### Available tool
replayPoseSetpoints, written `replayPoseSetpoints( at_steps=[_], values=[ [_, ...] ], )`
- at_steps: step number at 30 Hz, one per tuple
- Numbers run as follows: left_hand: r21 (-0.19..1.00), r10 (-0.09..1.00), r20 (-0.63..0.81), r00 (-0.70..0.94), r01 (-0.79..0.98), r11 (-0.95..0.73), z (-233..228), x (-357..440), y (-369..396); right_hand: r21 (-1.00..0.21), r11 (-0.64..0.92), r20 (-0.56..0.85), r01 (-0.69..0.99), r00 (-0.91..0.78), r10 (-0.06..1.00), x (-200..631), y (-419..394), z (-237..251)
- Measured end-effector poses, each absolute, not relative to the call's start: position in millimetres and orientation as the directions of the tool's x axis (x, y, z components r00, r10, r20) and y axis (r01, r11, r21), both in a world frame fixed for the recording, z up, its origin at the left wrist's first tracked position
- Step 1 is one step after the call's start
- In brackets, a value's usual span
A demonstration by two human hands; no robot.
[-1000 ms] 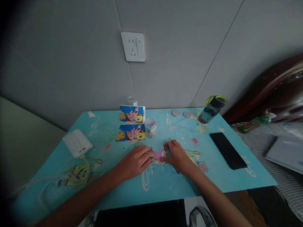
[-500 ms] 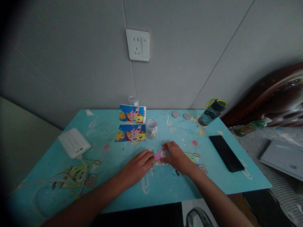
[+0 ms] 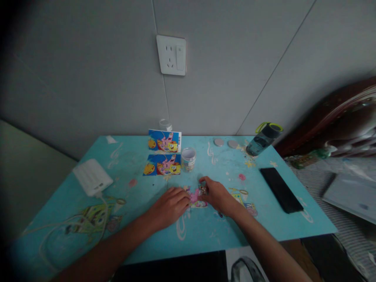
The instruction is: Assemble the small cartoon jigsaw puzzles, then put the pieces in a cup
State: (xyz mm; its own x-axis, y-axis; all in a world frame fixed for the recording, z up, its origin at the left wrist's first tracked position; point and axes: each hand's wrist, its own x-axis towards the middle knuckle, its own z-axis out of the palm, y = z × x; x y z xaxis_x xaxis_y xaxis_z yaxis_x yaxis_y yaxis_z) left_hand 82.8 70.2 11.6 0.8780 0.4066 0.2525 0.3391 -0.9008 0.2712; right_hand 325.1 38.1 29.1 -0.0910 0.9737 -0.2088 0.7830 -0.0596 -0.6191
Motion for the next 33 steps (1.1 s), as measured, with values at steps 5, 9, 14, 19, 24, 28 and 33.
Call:
replayPoseSetpoints(
  at_steps=[5,9,14,19,24,28,33],
  values=[
    [0.304,0.411,0.240,0.879,0.334,-0.892,21,84,71,-0.598,0.001,-0.187,0.802,-0.141,0.972,324,38,37],
    [0.322,0.508,0.220,0.833,0.429,-0.844,26,97,70,-0.596,0.013,-0.152,0.803,-0.129,0.980,323,32,42],
    [0.340,0.566,0.192,0.802,0.487,-0.804,27,105,64,-0.615,-0.024,-0.128,0.788,-0.070,0.989,317,7,33],
    [0.371,0.578,0.176,0.797,0.490,-0.789,25,106,61,-0.608,-0.077,-0.156,0.790,-0.024,0.987,314,-3,24],
    [0.402,0.575,0.168,0.801,0.477,-0.782,22,107,60,-0.628,-0.055,-0.135,0.776,-0.039,0.990,315,6,21],
    [0.437,0.579,0.176,0.796,0.464,-0.770,16,106,63,-0.645,0.015,-0.080,0.764,-0.086,0.993,313,15,18],
    [0.473,0.596,0.198,0.778,0.457,-0.754,13,100,67,-0.630,0.071,-0.037,0.774,-0.122,0.992,309,22,16]
  ],
)
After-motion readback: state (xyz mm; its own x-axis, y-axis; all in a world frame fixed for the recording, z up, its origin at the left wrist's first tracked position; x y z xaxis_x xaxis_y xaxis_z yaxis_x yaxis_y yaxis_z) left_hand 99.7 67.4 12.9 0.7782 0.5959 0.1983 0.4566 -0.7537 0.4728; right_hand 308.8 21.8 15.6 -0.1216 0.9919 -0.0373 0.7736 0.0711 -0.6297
